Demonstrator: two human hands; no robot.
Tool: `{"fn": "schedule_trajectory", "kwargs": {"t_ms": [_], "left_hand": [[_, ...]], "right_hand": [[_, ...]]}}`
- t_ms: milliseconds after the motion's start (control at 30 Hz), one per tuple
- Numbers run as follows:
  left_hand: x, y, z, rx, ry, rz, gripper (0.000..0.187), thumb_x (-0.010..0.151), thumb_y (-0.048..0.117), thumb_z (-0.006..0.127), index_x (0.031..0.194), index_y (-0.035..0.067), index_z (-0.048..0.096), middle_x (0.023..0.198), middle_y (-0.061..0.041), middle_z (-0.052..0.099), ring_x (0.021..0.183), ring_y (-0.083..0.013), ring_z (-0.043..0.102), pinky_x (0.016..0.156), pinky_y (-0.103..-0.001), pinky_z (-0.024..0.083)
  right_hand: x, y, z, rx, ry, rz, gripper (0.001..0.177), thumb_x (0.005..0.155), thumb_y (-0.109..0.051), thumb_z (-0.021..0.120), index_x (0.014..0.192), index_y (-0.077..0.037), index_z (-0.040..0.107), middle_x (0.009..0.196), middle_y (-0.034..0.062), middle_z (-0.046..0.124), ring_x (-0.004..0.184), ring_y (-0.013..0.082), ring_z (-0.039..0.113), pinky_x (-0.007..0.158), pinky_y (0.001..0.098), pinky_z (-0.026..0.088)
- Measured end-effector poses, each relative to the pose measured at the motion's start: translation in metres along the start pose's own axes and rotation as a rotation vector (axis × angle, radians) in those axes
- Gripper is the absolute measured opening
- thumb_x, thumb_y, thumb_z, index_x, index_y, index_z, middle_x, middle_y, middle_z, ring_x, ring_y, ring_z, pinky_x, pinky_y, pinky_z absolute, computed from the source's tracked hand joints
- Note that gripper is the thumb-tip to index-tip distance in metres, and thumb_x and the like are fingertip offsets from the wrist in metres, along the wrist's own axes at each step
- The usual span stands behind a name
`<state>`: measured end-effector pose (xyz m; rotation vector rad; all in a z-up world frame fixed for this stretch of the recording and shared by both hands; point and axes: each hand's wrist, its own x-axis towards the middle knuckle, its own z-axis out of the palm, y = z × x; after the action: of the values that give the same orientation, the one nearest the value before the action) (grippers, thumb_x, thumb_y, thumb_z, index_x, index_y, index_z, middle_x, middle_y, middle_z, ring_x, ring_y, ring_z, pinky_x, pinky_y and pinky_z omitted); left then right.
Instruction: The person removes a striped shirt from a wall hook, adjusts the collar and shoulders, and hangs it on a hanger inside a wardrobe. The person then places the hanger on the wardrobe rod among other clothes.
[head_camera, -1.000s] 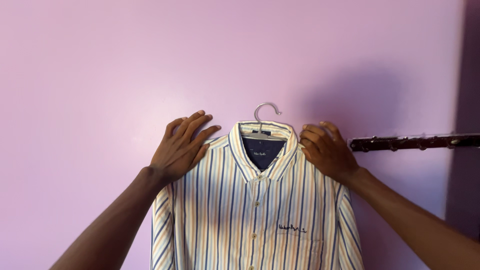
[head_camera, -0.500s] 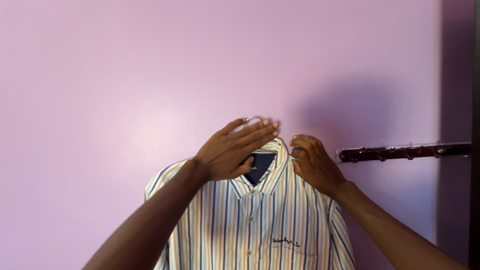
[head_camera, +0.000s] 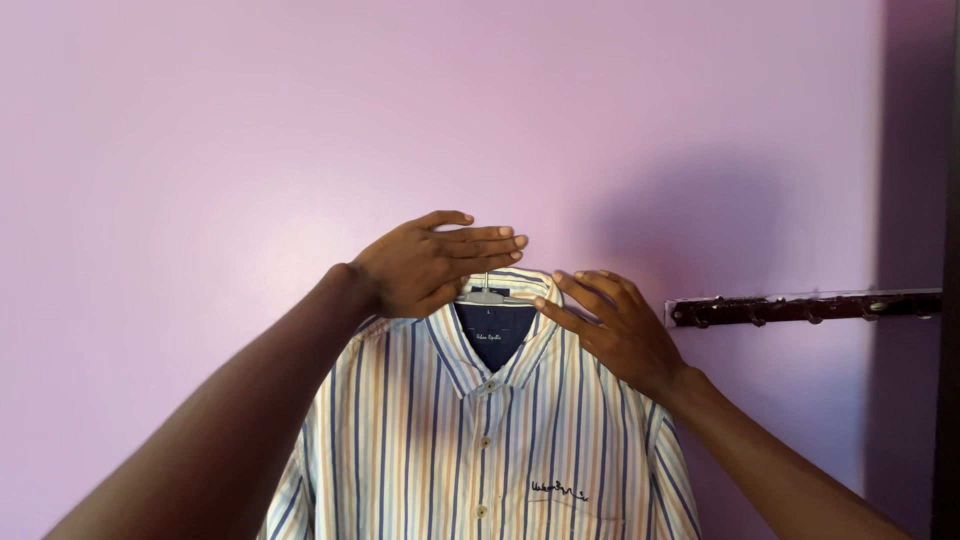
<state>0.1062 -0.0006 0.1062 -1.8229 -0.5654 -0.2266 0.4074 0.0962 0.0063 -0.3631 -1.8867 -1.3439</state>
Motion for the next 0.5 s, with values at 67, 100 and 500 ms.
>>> {"fn": "schedule_trajectory", "kwargs": {"t_ms": [67, 100, 500], "left_hand": [[-0.001, 0.0, -0.002, 0.018, -0.001, -0.014, 0.073, 0.089, 0.012, 0.035, 0.16, 0.025, 0.03, 0.167, 0.007, 0.032, 0.153, -0.0068, 0.025, 0.127, -0.041, 0.014], [-0.002, 0.0, -0.002, -0.007, 0.015, -0.011, 0.073, 0.088, 0.014, 0.037, 0.16, 0.023, 0.03, 0.166, 0.006, 0.032, 0.152, -0.0079, 0.026, 0.127, -0.042, 0.014], [-0.002, -0.004, -0.008, -0.098, 0.048, -0.006, 0.08, 0.079, 0.025, 0.049, 0.158, 0.022, 0.035, 0.164, 0.004, 0.037, 0.151, -0.0094, 0.031, 0.126, -0.043, 0.017]], "right_hand": [[0.001, -0.001, -0.006, -0.028, 0.01, -0.003, 0.059, 0.087, -0.009, 0.068, 0.143, -0.024, 0.056, 0.15, 0.0045, 0.047, 0.138, 0.0262, 0.04, 0.119, 0.0444, 0.033], [0.002, -0.003, -0.008, -0.04, 0.017, -0.006, 0.059, 0.087, -0.008, 0.069, 0.143, -0.023, 0.058, 0.149, 0.0047, 0.049, 0.137, 0.0267, 0.042, 0.119, 0.0438, 0.033], [0.051, -0.01, -0.04, 0.912, -0.23, 1.03, 0.052, 0.101, -0.042, 0.06, 0.09, 0.006, 0.078, 0.07, 0.0143, 0.077, 0.054, 0.0196, 0.065, 0.054, 0.031, 0.054]]}}
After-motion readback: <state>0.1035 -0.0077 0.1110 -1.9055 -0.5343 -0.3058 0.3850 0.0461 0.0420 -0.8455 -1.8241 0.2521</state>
